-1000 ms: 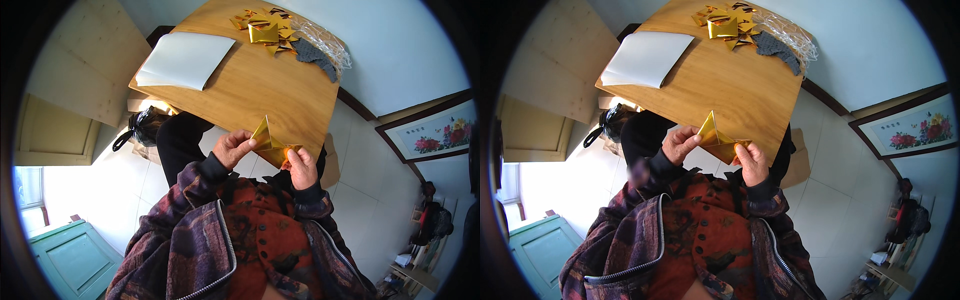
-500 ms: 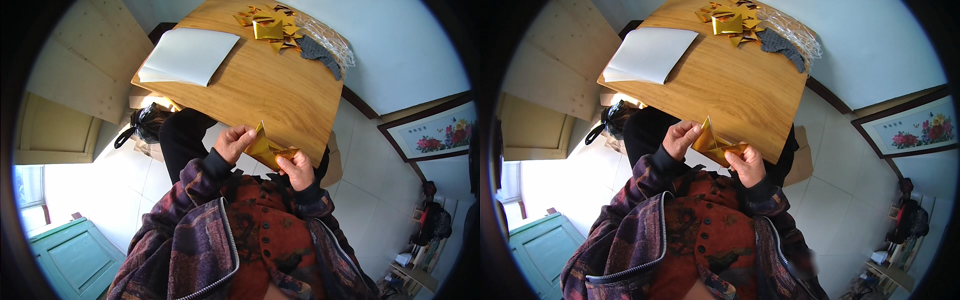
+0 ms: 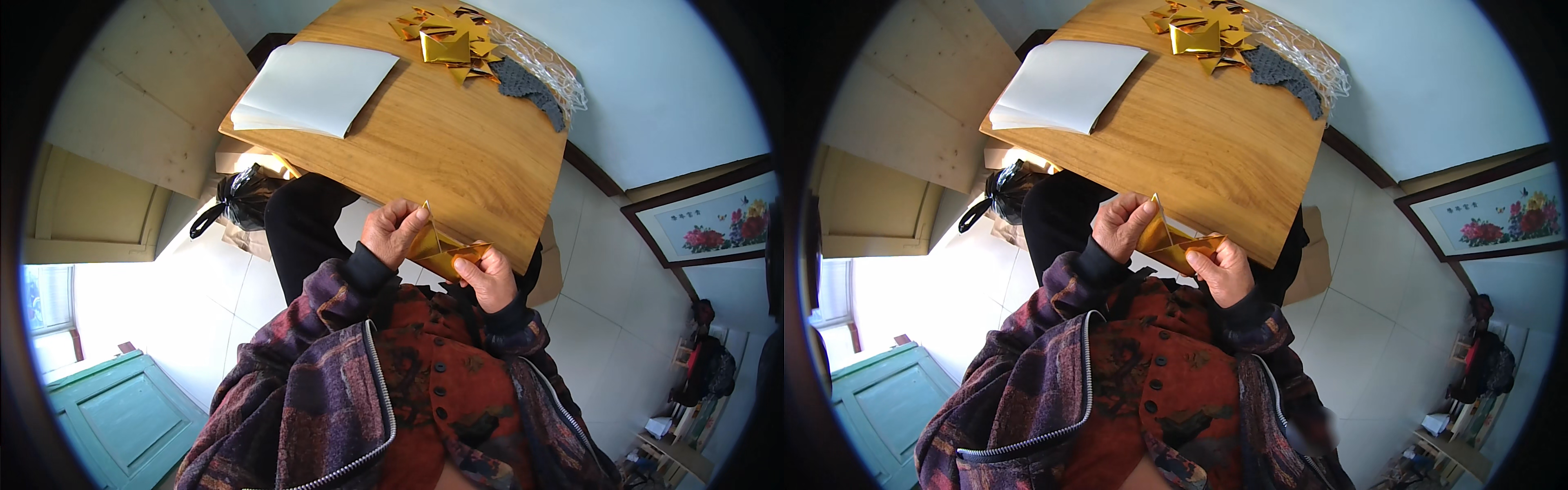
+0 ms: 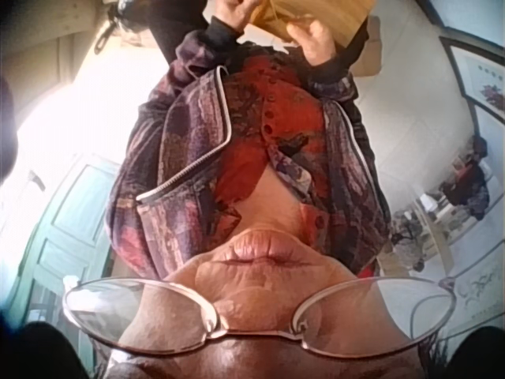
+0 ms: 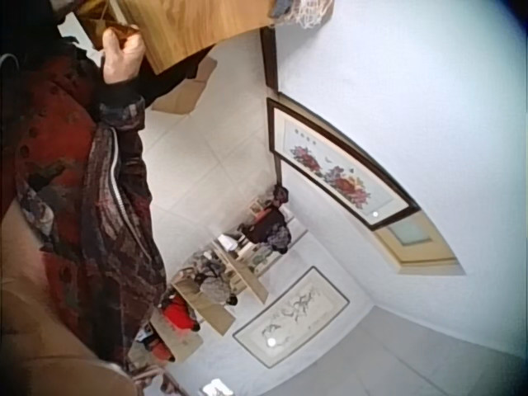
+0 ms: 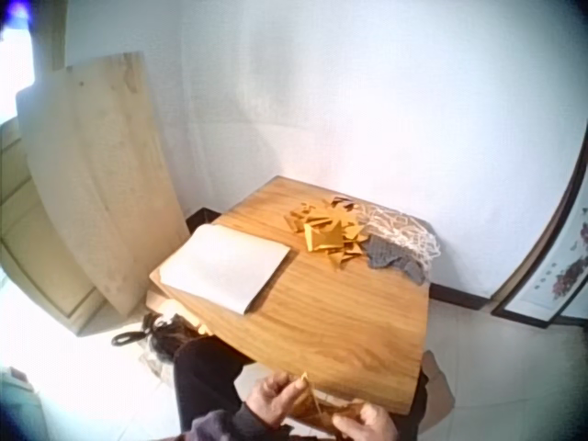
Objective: The person folds a gold sheet of paper into a triangular shape on a wooden table. They repeatedly crease and adjust the folds, then place the finished piece among other similar folded items on the table.
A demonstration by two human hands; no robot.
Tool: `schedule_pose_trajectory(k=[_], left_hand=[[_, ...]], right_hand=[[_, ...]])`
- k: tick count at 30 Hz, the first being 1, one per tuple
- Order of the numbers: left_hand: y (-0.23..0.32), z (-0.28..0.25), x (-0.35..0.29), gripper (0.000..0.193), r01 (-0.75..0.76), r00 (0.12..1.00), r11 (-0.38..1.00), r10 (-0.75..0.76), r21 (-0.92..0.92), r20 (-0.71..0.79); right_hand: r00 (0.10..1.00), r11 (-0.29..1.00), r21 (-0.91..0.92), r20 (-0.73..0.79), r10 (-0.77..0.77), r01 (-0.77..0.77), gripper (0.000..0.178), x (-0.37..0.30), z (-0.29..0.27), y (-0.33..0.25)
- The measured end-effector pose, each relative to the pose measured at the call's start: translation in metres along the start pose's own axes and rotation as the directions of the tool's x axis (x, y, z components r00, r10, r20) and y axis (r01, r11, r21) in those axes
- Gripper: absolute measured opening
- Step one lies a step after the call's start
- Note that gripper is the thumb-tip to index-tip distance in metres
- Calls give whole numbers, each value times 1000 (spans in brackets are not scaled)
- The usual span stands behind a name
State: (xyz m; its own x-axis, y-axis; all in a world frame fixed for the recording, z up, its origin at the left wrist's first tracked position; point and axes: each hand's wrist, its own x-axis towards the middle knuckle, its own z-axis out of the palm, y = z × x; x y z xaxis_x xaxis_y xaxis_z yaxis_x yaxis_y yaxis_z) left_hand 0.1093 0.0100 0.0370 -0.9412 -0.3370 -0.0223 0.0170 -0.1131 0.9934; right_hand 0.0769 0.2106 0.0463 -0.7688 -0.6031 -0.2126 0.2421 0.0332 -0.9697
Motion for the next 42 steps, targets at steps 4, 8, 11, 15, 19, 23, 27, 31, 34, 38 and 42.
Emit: schedule_pose_trajectory(k=[4,8,11,15,19,23,27,31,34,38,42], left_hand=[[-5,-6,0,24,34,997,998,-31,-44,69],[-12,-5,0,27,15,1000,998,-16,-54,-8],[-14,-6,1,30,39,999,992,-38,-118,14],[-15,-10,0,30,19,996,985,-3,-170,92],[-19,-11,-3,28,46,990,984,-22,-170,138],[-27,-11,-2,29,58,998,996,-58,-74,7],[-30,-16,1,35,-41,999,977,43,211,-6],[-30,-21,5,34,-108,994,972,108,207,12],[-32,-25,10,33,-110,994,992,108,53,33],[-39,-38,15,36,-18,1000,987,18,-159,2],[-45,-64,17,27,-63,995,984,50,-165,-81]], right_hand=[[1000,1000,-24,19,0,0,24,0,2,-1],[999,999,-17,19,30,-29,21,2,5,0],[997,997,3,14,76,-76,20,3,4,0],[992,995,17,-68,103,-103,19,3,0,1],[997,997,17,-33,74,-73,21,3,2,3],[997,998,13,-26,68,-68,19,5,2,7],[998,998,19,13,57,-57,16,9,-3,13],[993,996,-19,75,92,-91,20,19,-8,11],[978,983,-60,110,180,-174,16,31,-14,3],[976,974,-122,80,201,-190,13,54,-30,-5],[974,960,-185,36,223,-213,13,94,-54,-12]])
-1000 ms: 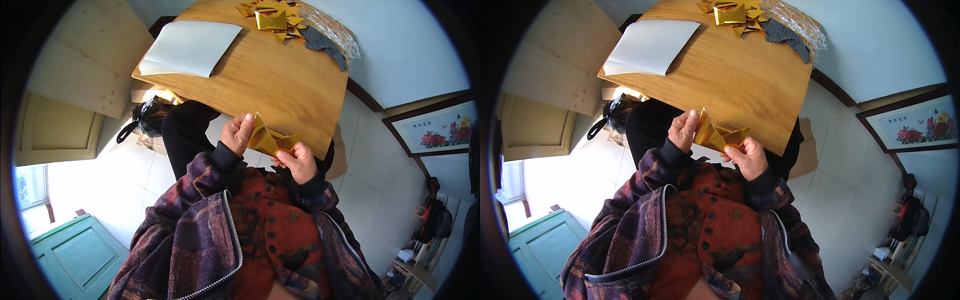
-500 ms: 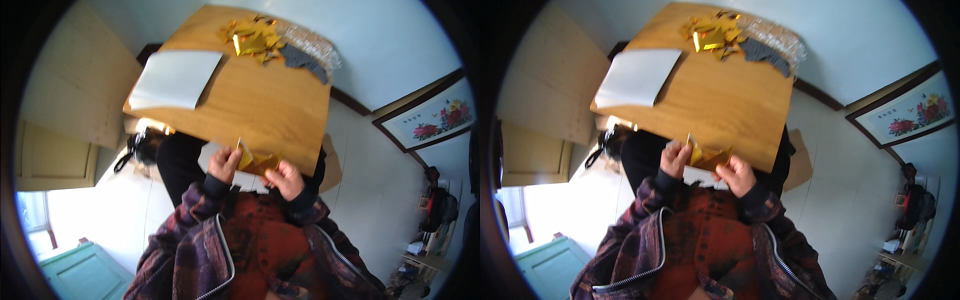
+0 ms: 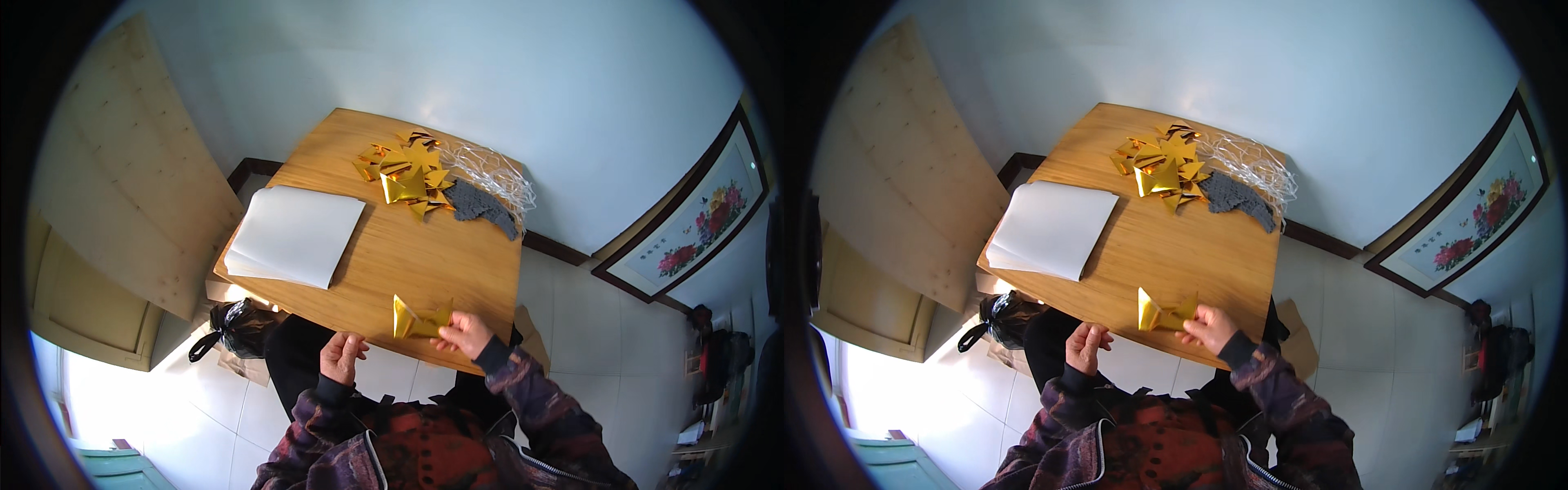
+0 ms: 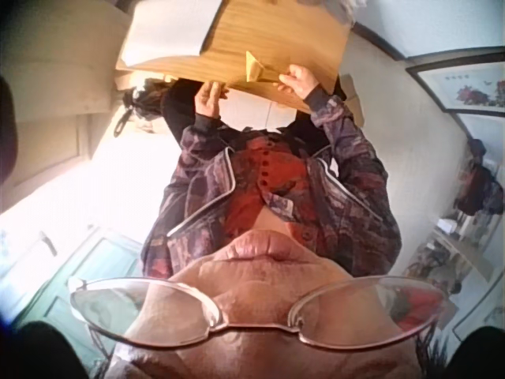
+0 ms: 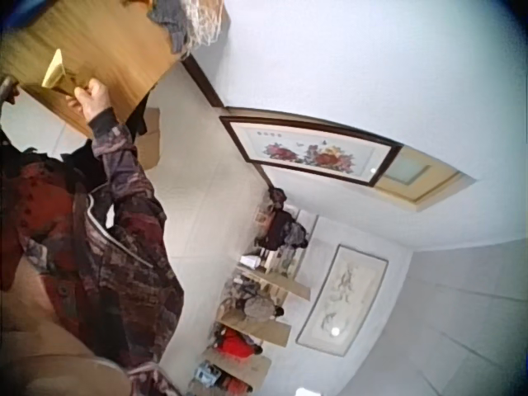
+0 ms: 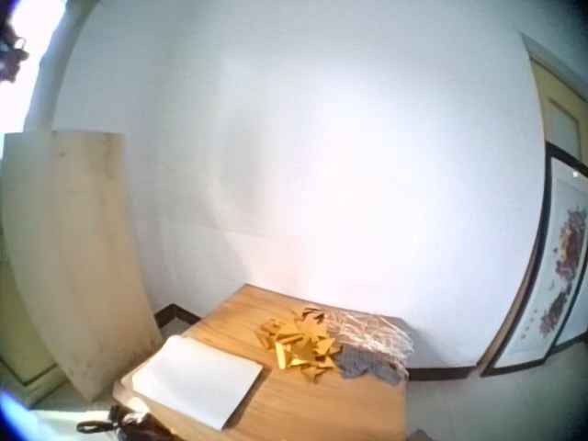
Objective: The person folds a gold sheet of paper into a triangular shape on a wooden table. They repeatedly crease and adjust the folds, then place the finished piece among other similar folded items on the table.
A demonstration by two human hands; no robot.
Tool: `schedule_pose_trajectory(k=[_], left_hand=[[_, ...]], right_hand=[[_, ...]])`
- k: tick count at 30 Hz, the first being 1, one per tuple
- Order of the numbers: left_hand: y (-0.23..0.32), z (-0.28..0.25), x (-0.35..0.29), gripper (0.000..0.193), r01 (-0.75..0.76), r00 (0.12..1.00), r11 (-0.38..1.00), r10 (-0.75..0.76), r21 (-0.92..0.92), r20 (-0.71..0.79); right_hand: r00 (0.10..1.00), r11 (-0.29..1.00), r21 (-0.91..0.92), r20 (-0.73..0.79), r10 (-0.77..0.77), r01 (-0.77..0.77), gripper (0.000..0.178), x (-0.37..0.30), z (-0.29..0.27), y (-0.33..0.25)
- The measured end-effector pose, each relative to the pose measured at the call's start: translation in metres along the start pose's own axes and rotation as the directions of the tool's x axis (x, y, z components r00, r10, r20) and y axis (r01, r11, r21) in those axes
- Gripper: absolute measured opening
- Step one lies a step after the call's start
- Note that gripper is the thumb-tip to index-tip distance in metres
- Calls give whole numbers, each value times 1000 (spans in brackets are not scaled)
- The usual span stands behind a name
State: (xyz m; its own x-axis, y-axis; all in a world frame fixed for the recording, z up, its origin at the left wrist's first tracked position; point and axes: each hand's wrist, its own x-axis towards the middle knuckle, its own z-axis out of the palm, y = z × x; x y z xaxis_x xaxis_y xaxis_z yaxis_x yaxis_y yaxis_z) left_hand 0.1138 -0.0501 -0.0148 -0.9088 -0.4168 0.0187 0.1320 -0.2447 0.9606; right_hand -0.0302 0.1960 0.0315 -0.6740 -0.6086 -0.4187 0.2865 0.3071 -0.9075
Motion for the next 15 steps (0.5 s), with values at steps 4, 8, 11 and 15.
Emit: schedule_pose_trajectory(k=[4,8,11,15], left_hand=[[-2,-16,-4,20,10,1000,1000,-10,-3,-20],[1,-16,-12,17,34,999,997,-32,62,-36],[10,-17,-10,13,102,994,967,-92,234,-52],[29,-37,23,23,-320,890,523,452,790,61]], right_hand=[[998,993,-102,-28,-60,56,14,60,-29,-48],[938,931,245,-286,-198,271,26,121,-49,-102],[956,964,183,-255,-144,194,31,125,-27,-85],[987,997,-26,-142,-81,78,26,97,7,-35]])
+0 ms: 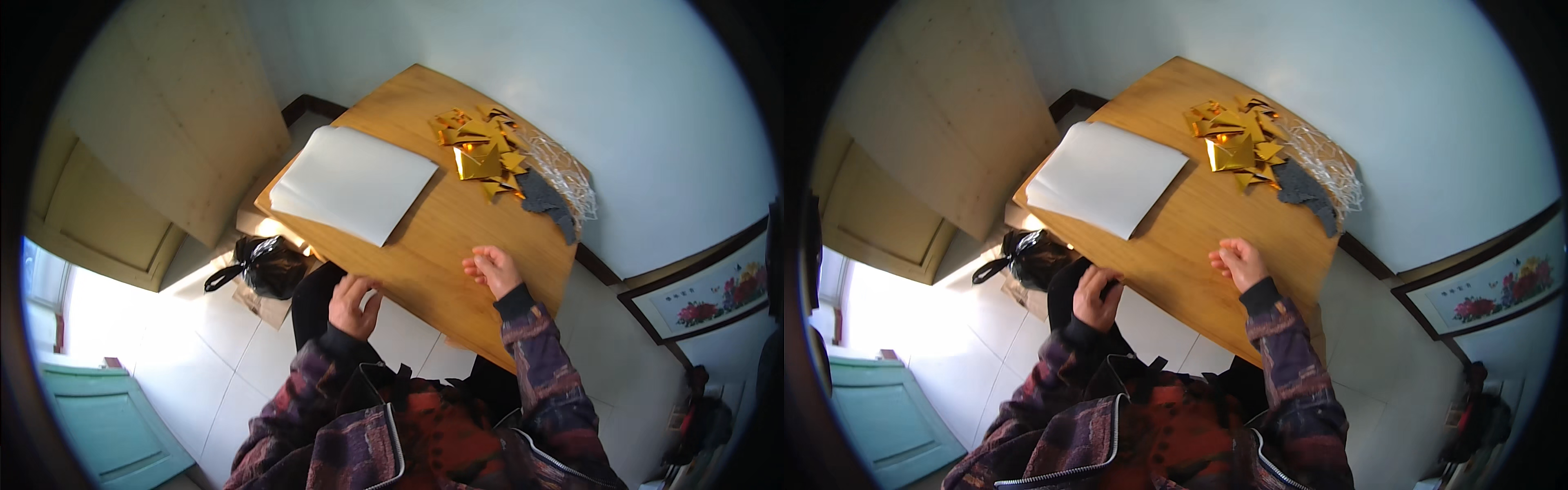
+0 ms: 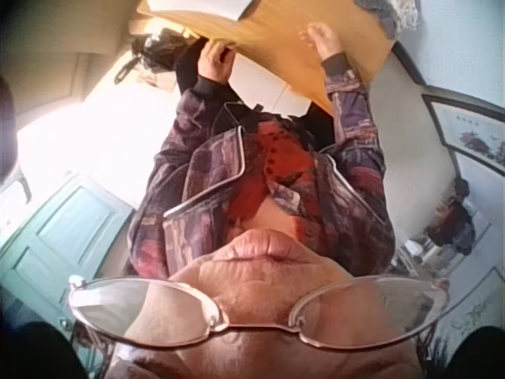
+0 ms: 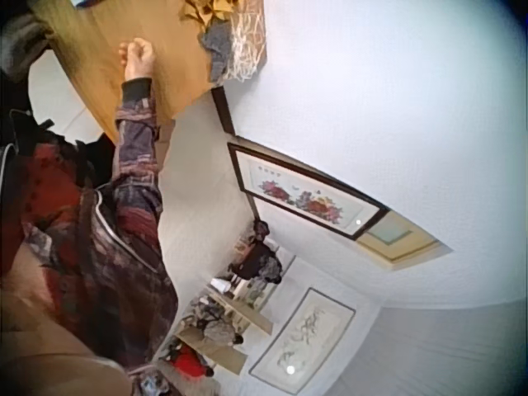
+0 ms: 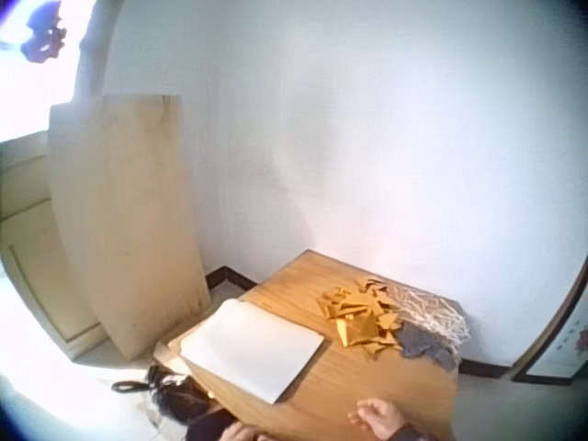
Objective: The person folds a gold sheet of paper into a triangular shape on a wooden table. They repeatedly crease and adjust the folds, then place the finished piece among other similar folded items on the table.
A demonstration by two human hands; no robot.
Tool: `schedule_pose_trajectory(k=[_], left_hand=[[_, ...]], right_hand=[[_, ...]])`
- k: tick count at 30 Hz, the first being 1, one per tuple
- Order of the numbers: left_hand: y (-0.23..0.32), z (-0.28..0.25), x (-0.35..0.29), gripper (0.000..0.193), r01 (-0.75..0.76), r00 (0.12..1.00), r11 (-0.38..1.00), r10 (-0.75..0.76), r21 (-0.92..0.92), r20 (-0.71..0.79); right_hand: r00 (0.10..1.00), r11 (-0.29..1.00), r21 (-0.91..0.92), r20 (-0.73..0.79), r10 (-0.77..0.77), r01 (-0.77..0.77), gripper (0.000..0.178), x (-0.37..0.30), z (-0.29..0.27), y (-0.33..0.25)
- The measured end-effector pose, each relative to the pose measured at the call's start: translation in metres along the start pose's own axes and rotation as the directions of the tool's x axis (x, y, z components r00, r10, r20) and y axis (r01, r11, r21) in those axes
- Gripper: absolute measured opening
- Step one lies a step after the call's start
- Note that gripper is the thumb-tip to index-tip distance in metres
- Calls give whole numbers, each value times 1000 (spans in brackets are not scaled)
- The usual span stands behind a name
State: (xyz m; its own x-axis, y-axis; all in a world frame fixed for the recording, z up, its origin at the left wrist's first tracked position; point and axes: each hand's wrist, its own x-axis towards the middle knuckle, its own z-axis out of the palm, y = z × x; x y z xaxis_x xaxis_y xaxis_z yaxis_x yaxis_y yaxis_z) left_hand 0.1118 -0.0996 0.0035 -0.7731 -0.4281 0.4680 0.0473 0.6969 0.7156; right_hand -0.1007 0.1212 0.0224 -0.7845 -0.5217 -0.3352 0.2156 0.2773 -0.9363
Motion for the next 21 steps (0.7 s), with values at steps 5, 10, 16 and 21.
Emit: schedule_pose_trajectory(k=[5,10,16,21], left_hand=[[-26,-8,62,63,-161,979,900,94,405,179],[-41,2,98,75,-190,912,876,-9,443,410],[-50,14,98,47,-208,945,886,73,414,318],[-58,14,102,25,-181,961,960,127,213,246]], right_hand=[[984,973,-150,-1,-176,174,21,-34,14,20],[962,954,-150,-55,-269,258,19,-40,20,27],[947,945,-135,-86,-311,298,19,-37,19,32],[927,929,-126,-102,-362,349,16,-35,19,36]])
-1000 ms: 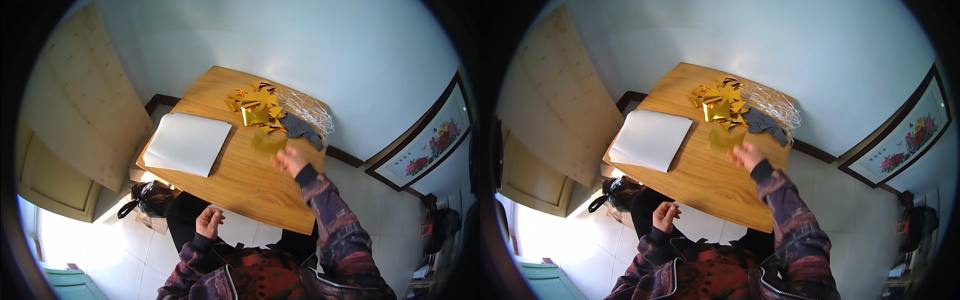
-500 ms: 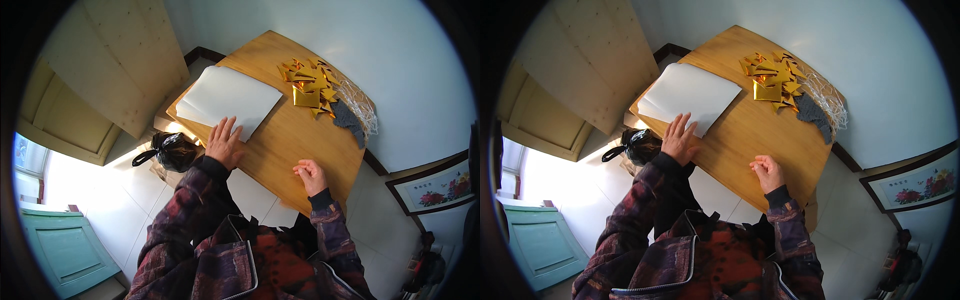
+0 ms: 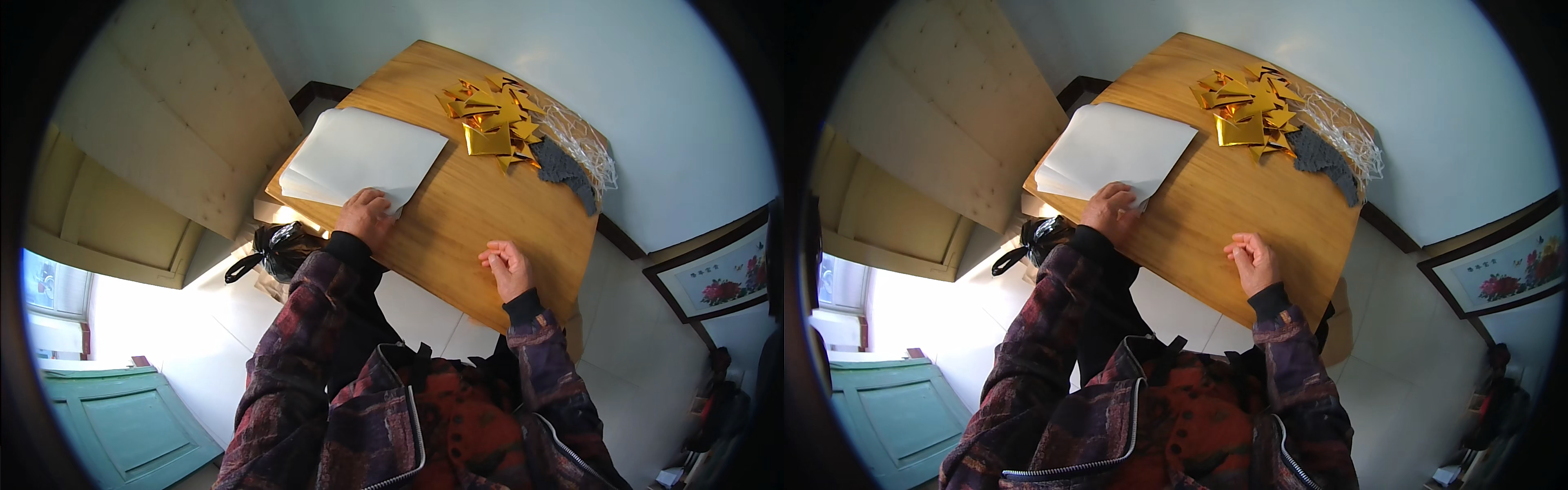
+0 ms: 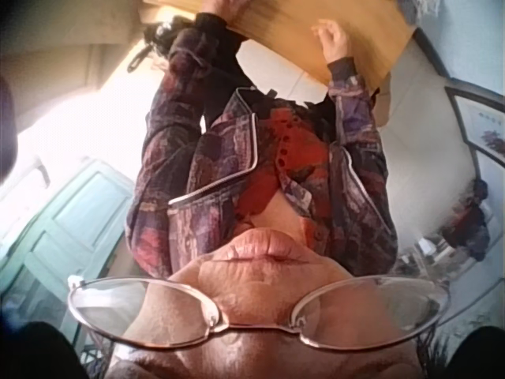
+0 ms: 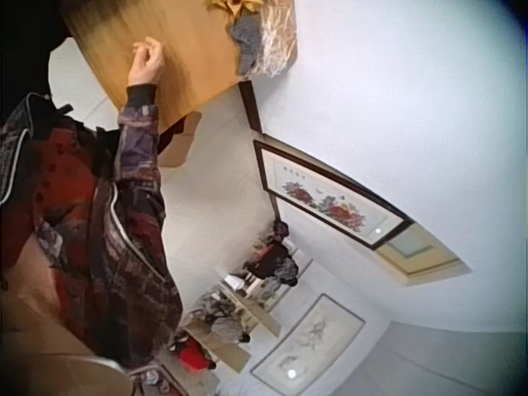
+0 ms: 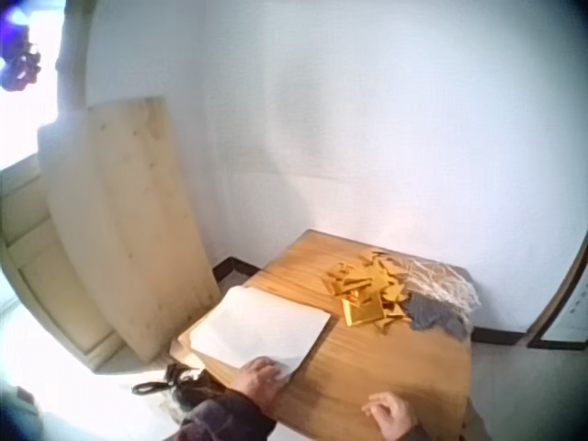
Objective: The person folds a gold sheet of paper into a triangular shape on a wooden table. They repeatedly crease and adjust the folds, then place the finished piece among other similar folded items on the table.
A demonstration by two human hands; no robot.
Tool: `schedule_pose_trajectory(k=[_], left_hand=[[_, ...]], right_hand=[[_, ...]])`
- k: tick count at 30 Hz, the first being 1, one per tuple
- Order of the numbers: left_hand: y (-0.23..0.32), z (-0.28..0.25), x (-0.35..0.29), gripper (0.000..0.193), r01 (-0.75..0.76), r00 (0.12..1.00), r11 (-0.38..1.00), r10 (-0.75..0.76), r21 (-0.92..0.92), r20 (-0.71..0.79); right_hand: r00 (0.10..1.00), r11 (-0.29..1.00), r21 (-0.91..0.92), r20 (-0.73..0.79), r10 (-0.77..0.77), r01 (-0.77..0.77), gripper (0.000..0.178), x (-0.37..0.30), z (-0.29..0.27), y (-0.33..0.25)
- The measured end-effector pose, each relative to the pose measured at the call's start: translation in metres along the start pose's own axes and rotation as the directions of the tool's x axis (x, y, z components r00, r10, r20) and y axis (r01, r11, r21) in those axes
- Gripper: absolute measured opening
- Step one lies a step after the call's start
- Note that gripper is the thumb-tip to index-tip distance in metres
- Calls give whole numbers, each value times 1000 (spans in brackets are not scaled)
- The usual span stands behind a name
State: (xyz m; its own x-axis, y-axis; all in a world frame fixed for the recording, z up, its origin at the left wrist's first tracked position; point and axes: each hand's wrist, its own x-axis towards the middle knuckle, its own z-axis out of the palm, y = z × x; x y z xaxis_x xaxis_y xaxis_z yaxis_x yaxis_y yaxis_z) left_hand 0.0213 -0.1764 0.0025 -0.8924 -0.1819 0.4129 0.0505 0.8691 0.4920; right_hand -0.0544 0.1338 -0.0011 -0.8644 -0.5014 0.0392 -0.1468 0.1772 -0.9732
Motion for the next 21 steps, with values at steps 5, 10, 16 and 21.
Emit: schedule_pose_trajectory(k=[5,10,16,21], left_hand=[[-12,6,3,11,122,986,962,-145,-246,-78],[-18,3,14,10,227,968,960,-241,-160,-68],[48,1,10,5,-292,939,931,323,217,-122],[131,34,-18,5,-522,852,836,518,166,72]], right_hand=[[1000,1000,-24,-15,0,0,15,2,1,3],[999,999,25,18,28,-29,18,2,0,5],[1000,1000,-1,-18,-8,8,19,0,5,0],[907,773,-559,-84,-414,300,50,-55,-2,-18]])
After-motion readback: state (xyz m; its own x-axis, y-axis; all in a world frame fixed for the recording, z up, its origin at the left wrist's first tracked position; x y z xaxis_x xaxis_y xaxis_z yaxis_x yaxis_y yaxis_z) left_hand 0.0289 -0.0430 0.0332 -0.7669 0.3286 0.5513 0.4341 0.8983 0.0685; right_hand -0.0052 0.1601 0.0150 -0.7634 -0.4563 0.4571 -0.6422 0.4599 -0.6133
